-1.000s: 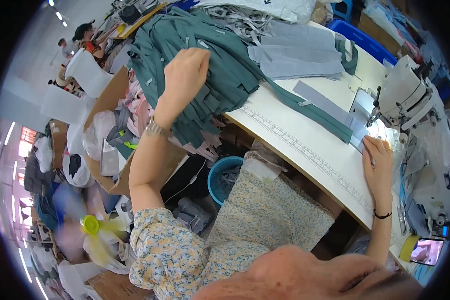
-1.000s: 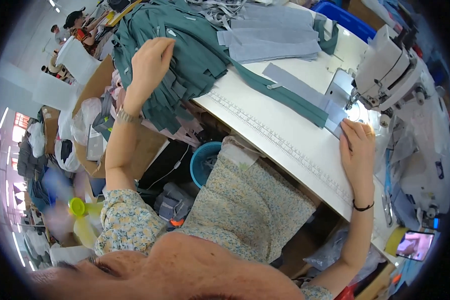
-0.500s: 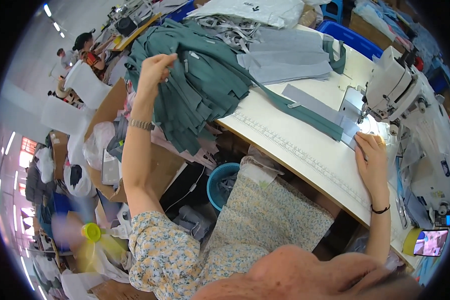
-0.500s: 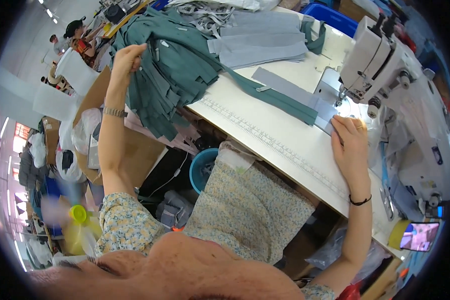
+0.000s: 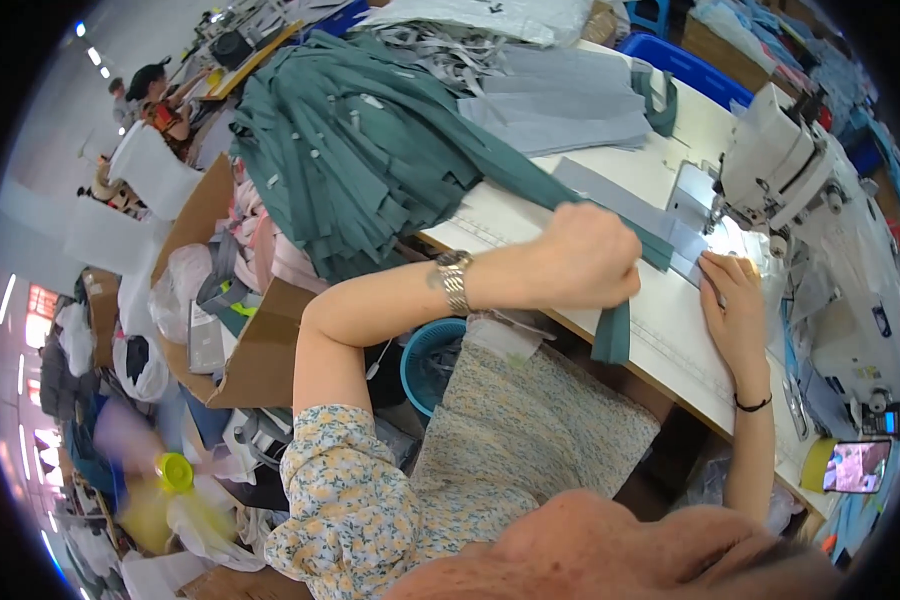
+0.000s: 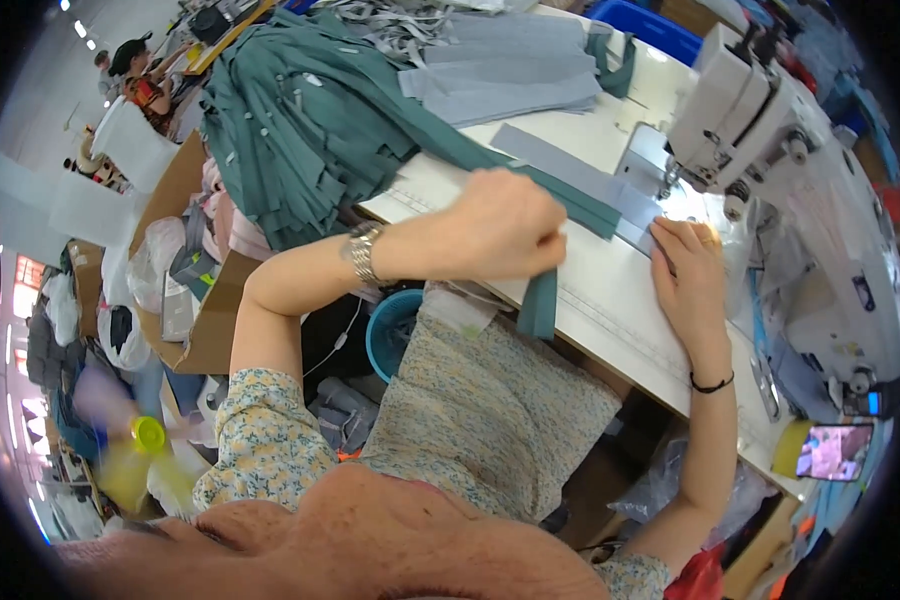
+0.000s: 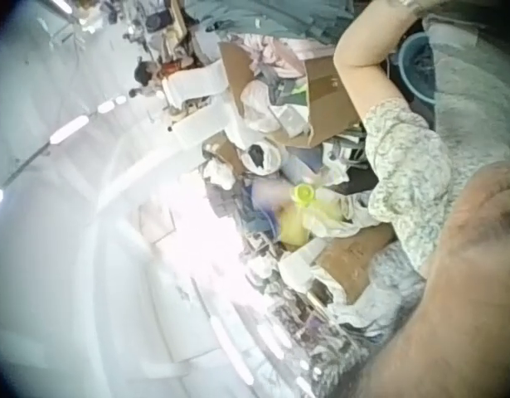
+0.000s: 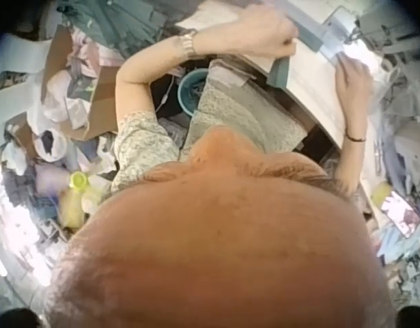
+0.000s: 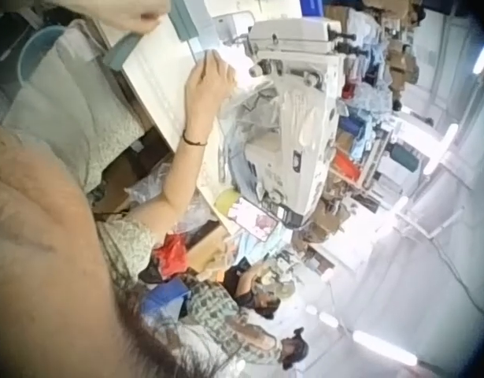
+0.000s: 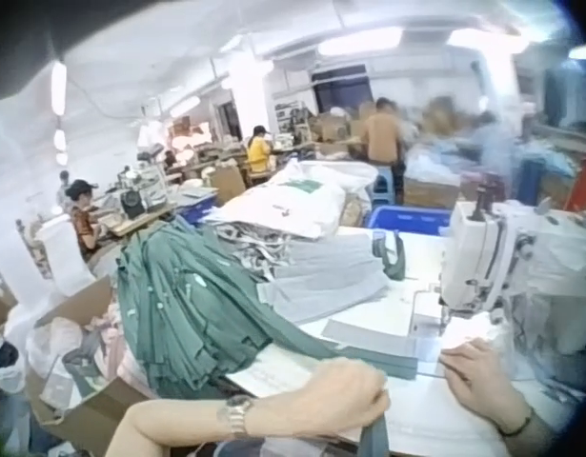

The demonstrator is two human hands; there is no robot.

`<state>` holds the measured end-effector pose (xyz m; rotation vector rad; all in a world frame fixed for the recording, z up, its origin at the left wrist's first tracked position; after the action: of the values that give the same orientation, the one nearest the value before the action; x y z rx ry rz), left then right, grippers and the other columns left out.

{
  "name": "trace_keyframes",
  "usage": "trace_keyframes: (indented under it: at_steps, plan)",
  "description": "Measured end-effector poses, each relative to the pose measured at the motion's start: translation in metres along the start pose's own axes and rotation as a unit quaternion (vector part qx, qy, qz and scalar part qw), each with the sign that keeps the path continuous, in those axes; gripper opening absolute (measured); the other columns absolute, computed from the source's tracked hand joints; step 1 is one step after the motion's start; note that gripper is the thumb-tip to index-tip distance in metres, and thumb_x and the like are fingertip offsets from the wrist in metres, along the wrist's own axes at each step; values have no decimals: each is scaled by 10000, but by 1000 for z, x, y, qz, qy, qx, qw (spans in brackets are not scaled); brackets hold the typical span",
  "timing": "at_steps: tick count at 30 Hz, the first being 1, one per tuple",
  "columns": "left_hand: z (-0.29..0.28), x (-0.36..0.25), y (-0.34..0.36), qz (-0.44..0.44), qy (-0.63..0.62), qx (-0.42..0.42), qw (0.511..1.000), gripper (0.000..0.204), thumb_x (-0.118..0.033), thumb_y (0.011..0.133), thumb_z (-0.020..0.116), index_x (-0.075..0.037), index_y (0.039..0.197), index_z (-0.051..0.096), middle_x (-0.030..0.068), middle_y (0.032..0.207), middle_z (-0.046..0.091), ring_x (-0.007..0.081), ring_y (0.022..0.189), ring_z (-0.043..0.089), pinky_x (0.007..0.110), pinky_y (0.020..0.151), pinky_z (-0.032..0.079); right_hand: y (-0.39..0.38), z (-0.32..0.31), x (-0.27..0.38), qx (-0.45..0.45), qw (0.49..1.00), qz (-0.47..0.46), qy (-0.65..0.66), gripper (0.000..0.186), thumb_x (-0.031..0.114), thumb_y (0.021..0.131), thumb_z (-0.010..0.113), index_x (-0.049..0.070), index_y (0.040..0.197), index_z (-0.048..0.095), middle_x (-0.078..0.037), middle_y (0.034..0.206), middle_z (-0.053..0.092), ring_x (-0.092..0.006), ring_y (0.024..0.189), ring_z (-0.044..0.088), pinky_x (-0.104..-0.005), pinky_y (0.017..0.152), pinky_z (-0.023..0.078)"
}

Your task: The person is sewing fabric strips onto green leather straps using an industrial sewing machine.

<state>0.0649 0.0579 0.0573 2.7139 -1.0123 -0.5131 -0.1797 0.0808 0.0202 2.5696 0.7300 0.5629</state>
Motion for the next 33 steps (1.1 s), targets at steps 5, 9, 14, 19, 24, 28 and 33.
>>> trace_keyframes:
  at_steps: [5,9,14,19,24,28,33]
  plan:
    - [38,-19,-2,149,-177,78,970,188,-228,861,681,-54,809,634,114,770,664,304,678,662,415,598,519,-7,-6,-9,1,999,4,-35,222,67,861,648,-19,1062,688,-99,1122,672,-316,1055,580,-431,971,438]
    - [23,-21,-12,284,-64,-63,955,278,-95,763,677,-30,1032,649,81,1011,652,246,901,653,345,678,570,-1,2,-13,-13,1000,-8,-21,219,95,867,655,-3,1060,687,-84,1101,673,-287,1055,590,-429,978,433]
    - [41,-29,8,357,-29,-13,934,343,-75,741,677,45,1060,641,129,1060,639,246,1006,637,322,747,588,-7,6,-17,-29,999,-23,-35,201,114,885,648,12,1054,689,-65,1096,667,-260,1067,596,-412,963,433]
    - [35,-31,14,412,43,-48,909,301,-74,735,687,18,1021,665,97,979,652,219,917,661,295,697,573,-13,5,-18,-43,998,-20,-38,186,119,885,652,28,1041,696,-41,1090,664,-234,1064,599,-407,952,434]
    - [16,-8,71,380,85,-174,904,298,-43,715,691,2,1009,682,86,974,671,233,878,676,303,686,568,-8,5,-11,-43,998,-24,-45,180,115,876,662,32,1030,705,-36,1081,664,-226,1054,601,-407,966,430]
    - [58,-5,89,360,73,-9,930,257,-5,720,701,4,974,668,93,975,672,255,881,666,319,704,569,-11,7,-14,-45,998,-17,-41,201,108,865,676,36,1049,709,-28,1065,660,-220,1058,598,-407,983,426]
    - [62,-3,84,293,-22,-29,955,236,-27,792,700,-46,1026,671,61,969,662,251,878,646,332,707,566,-11,6,-11,-39,998,-3,-42,200,105,851,693,42,1040,716,-26,1085,644,-213,1067,590,-423,1003,420]
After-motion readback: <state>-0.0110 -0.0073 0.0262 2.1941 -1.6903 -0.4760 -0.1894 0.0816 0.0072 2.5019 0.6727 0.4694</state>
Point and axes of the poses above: each hand's wrist, its own y-axis towards the middle knuckle, its own z-axis out of the palm, x = y × z, the point moved 3 cm from there along y, towards the middle knuckle
